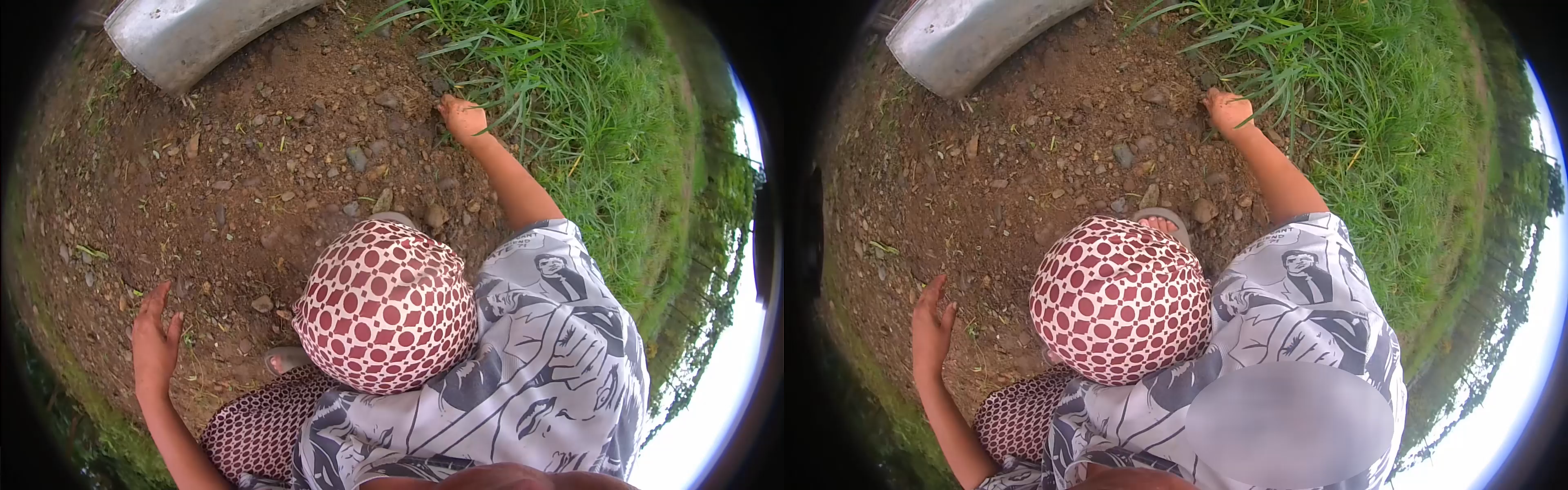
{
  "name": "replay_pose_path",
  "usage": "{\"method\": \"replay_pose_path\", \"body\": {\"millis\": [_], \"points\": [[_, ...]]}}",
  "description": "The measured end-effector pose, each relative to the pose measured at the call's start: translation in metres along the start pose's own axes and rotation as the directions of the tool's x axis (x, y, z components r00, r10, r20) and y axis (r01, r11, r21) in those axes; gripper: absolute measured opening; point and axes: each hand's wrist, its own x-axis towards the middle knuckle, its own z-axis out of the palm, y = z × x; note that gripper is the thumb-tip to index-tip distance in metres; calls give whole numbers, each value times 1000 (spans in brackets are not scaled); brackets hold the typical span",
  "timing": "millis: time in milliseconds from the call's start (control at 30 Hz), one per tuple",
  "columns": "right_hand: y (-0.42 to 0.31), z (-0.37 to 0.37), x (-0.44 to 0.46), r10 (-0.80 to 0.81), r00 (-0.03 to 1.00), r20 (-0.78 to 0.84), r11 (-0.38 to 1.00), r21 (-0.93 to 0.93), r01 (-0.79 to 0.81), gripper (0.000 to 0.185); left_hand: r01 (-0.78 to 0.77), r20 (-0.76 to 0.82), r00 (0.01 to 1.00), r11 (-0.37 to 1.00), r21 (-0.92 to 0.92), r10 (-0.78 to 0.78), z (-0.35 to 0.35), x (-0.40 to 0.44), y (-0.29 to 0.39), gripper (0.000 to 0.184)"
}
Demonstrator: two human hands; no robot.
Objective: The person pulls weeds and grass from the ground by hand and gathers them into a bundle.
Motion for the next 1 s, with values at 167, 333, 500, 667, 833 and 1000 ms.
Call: {"method": "replay_pose_path", "body": {"millis": [167,333,500,667,833,1000], "points": [[59,-2,29,98,995,-5,961,-259,-96,16,-9,28,1000,1000,-6,9,6,0,-1,45],[144,15,42,355,928,116,910,-270,-315,25,4,29,1000,1000,17,-5,11,-3,-5,45],[161,9,47,202,933,296,813,-582,8,27,3,38,999,999,47,-5,11,0,1,45],[145,1,52,364,923,128,832,-489,-261,30,6,53,999,999,50,-8,8,1,3,45],[156,15,67,637,758,141,746,-361,-559,35,53,57,997,999,-4,-53,11,-4,-2,45],[140,-1,70,528,797,294,799,-490,-349,36,65,82,995,998,0,-65,10,-7,-6,45]]}}
